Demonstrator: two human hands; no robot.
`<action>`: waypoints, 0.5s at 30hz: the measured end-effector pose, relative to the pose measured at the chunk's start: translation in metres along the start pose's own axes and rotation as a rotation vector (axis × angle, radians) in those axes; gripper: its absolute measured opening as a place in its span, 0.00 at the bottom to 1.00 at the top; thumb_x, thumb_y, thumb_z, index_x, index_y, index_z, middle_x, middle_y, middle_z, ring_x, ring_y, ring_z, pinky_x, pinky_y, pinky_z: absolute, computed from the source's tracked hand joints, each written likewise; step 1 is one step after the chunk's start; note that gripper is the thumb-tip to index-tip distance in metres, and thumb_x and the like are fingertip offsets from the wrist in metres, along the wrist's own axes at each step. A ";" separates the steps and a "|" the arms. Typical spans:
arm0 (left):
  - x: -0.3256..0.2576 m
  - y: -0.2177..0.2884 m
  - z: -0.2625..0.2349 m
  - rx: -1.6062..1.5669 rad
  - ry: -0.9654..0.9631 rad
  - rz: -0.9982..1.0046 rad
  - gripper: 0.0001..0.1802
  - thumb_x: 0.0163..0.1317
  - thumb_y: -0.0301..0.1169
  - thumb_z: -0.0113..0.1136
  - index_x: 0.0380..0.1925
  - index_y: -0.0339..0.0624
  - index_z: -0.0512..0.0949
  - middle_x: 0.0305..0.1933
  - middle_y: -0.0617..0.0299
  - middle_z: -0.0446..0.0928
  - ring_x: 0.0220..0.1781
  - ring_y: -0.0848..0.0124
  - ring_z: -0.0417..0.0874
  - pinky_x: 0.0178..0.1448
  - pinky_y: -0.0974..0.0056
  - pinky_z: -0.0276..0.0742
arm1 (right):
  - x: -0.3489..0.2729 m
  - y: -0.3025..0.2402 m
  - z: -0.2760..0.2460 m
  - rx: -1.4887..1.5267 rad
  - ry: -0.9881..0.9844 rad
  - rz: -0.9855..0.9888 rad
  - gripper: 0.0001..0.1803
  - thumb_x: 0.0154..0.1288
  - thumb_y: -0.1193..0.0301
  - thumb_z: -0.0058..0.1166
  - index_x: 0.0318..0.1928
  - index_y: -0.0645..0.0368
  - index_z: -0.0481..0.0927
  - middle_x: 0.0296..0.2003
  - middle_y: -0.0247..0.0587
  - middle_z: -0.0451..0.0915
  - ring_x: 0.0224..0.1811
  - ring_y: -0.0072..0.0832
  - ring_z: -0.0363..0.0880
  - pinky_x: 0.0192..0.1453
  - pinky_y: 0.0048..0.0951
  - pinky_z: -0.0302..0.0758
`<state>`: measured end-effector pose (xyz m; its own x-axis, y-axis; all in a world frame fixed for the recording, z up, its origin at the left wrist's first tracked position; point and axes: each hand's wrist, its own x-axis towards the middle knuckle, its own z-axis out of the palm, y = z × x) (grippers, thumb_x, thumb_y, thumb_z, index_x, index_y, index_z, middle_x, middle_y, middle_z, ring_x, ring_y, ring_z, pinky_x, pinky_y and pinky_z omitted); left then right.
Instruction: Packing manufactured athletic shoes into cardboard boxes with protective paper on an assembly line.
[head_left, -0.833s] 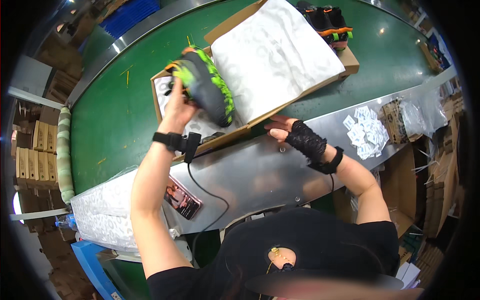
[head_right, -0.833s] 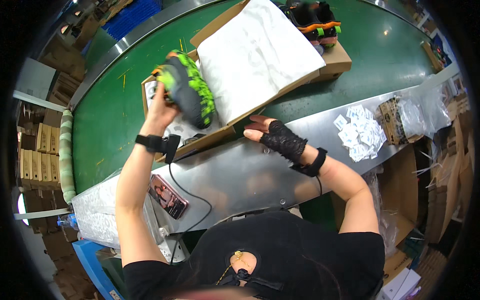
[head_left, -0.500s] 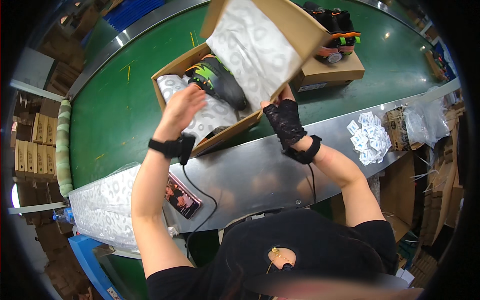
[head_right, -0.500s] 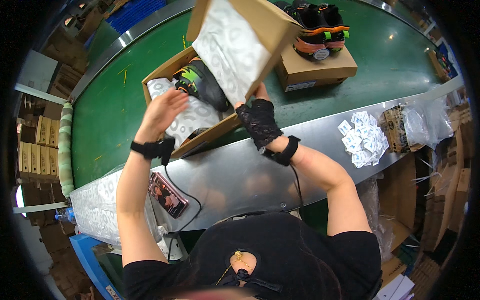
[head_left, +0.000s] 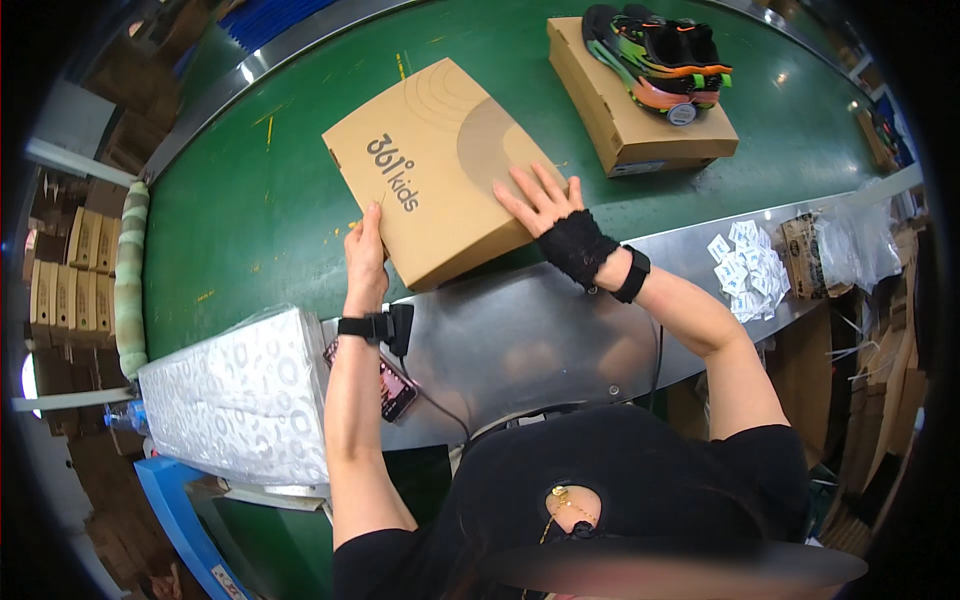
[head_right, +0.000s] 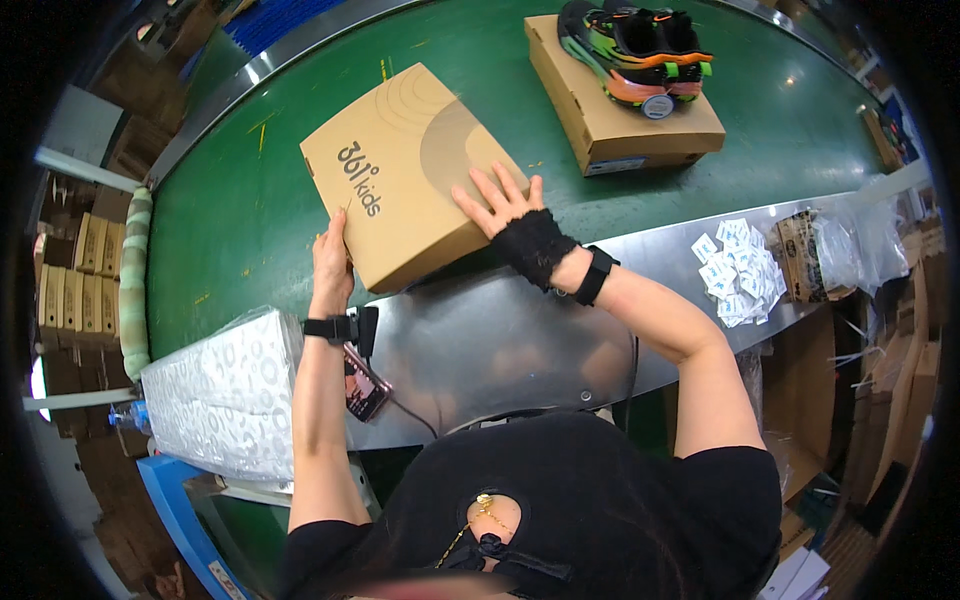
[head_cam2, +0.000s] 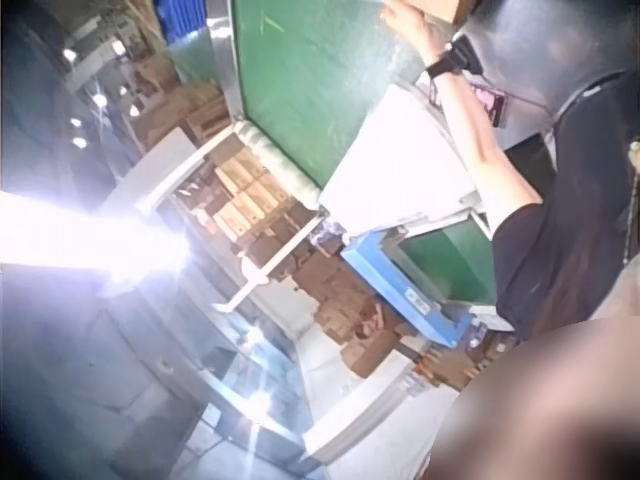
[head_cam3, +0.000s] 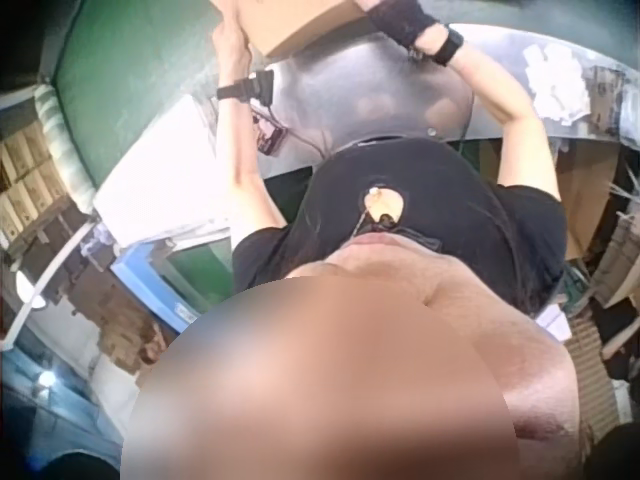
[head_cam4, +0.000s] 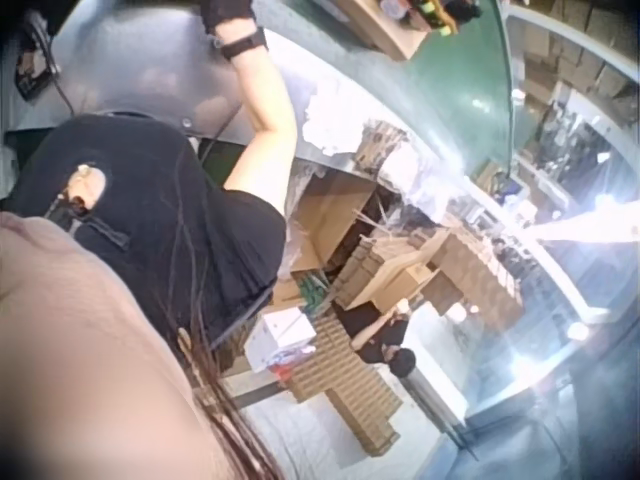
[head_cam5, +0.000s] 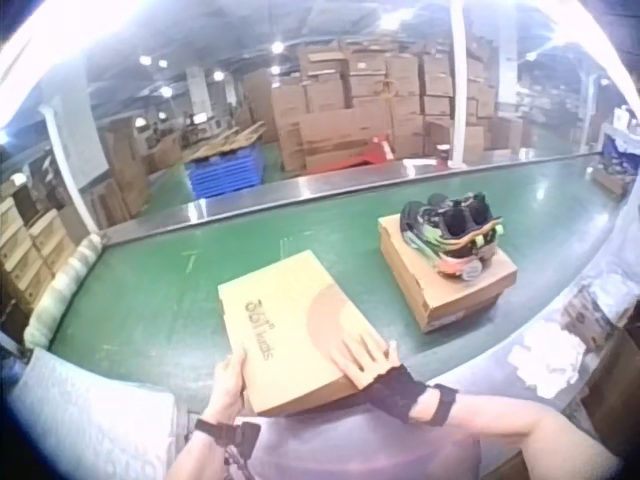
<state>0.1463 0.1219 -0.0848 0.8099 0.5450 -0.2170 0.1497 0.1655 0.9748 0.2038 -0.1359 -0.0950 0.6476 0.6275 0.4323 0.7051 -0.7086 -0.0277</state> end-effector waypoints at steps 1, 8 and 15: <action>0.000 -0.003 -0.003 0.066 -0.056 -0.030 0.27 0.59 0.50 0.49 0.40 0.32 0.72 0.37 0.58 0.76 0.35 0.74 0.75 0.36 0.71 0.68 | -0.006 0.003 0.003 -0.003 0.014 -0.025 0.26 0.57 0.71 0.42 0.58 0.39 0.62 0.60 0.42 0.59 0.61 0.44 0.57 0.48 0.65 0.57; -0.001 0.008 0.013 -0.359 -0.359 -0.237 0.33 0.56 0.54 0.45 0.54 0.41 0.63 0.50 0.56 0.70 0.50 0.64 0.73 0.55 0.61 0.68 | 0.012 0.019 -0.036 0.047 -0.095 -0.061 0.22 0.58 0.69 0.41 0.55 0.47 0.65 0.58 0.48 0.61 0.61 0.48 0.58 0.51 0.66 0.57; -0.009 0.029 0.016 -0.395 -0.370 -0.161 0.28 0.57 0.48 0.42 0.51 0.38 0.66 0.47 0.54 0.72 0.46 0.62 0.75 0.48 0.61 0.73 | 0.041 0.089 -0.099 0.371 0.005 -0.262 0.34 0.41 0.64 0.64 0.52 0.53 0.68 0.54 0.47 0.65 0.57 0.43 0.62 0.56 0.38 0.63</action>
<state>0.1522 0.1081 -0.0536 0.9498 0.1748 -0.2594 0.1221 0.5564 0.8219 0.2644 -0.2053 0.0090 0.4328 0.7682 0.4718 0.9014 -0.3621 -0.2373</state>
